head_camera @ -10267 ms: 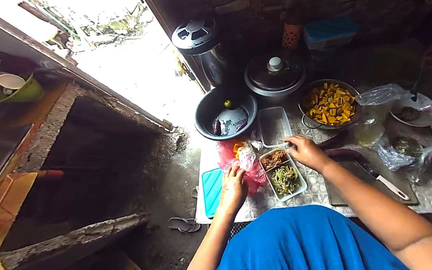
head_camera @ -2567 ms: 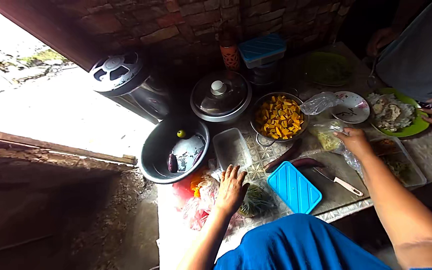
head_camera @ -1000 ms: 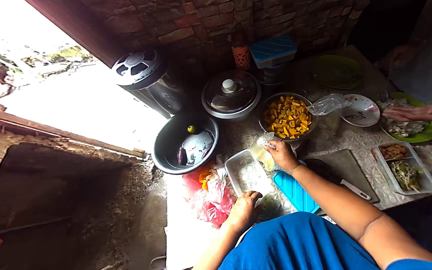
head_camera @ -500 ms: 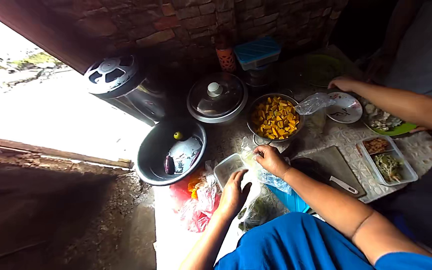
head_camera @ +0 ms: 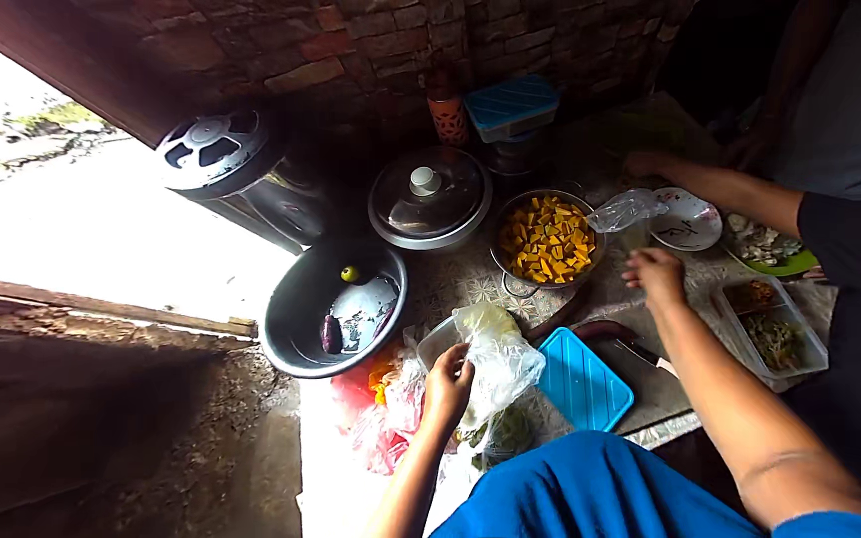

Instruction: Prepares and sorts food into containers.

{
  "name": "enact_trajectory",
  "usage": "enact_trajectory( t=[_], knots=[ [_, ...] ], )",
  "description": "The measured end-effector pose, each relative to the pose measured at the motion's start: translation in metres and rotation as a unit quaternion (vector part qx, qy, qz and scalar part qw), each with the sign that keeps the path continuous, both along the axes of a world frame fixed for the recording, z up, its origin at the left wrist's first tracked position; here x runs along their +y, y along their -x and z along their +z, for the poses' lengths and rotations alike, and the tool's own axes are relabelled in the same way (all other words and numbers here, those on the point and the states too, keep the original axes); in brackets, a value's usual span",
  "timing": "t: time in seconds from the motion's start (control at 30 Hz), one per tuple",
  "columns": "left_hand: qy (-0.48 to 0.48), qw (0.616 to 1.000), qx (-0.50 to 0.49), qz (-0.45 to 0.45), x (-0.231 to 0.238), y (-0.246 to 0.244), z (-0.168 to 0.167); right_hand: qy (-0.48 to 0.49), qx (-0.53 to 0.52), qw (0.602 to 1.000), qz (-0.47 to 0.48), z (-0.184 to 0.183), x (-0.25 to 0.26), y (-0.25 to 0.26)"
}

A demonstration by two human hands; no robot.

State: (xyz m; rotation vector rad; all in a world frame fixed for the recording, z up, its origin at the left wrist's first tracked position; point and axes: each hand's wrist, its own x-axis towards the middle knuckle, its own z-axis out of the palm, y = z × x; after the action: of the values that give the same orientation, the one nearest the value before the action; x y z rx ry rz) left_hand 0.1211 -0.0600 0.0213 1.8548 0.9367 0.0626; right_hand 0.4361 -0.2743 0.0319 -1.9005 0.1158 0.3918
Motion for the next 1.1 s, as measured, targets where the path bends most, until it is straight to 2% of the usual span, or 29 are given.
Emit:
enact_trajectory(
  t=[0.03, 0.1, 0.27, 0.43, 0.67, 0.8, 0.97, 1.1],
  knots=[
    [0.011, 1.0, -0.015, 0.013, -0.001, 0.009, -0.005, -0.031, 0.052, 0.994, -0.091, -0.01, -0.016, -0.017],
    [0.032, 0.998, -0.033, 0.035, -0.001, 0.023, -0.008, -0.061, 0.098, 0.973, -0.198, -0.023, -0.04, -0.041],
    [0.052, 0.995, -0.044, 0.079, -0.005, 0.032, 0.003, -0.08, 0.14, 0.949, -0.27, -0.037, -0.054, -0.069],
    [0.06, 0.993, -0.044, 0.091, -0.007, 0.033, 0.005, -0.112, 0.169, 0.944, -0.262, -0.048, -0.053, -0.094],
    [0.064, 0.992, -0.051, 0.096, -0.007, 0.035, 0.006, -0.122, 0.142, 0.944, -0.272, -0.054, -0.055, -0.108],
    [0.065, 0.992, -0.055, 0.092, -0.007, 0.036, 0.01, -0.114, 0.107, 0.947, -0.281, -0.048, -0.069, -0.088],
    [0.057, 0.992, -0.071, 0.082, -0.007, 0.037, 0.017, -0.066, 0.046, 0.966, -0.245, -0.034, -0.111, -0.048],
    [0.059, 0.993, -0.082, 0.067, -0.009, 0.035, 0.029, -0.083, 0.019, 0.978, -0.191, 0.002, -0.136, -0.007]
  ],
)
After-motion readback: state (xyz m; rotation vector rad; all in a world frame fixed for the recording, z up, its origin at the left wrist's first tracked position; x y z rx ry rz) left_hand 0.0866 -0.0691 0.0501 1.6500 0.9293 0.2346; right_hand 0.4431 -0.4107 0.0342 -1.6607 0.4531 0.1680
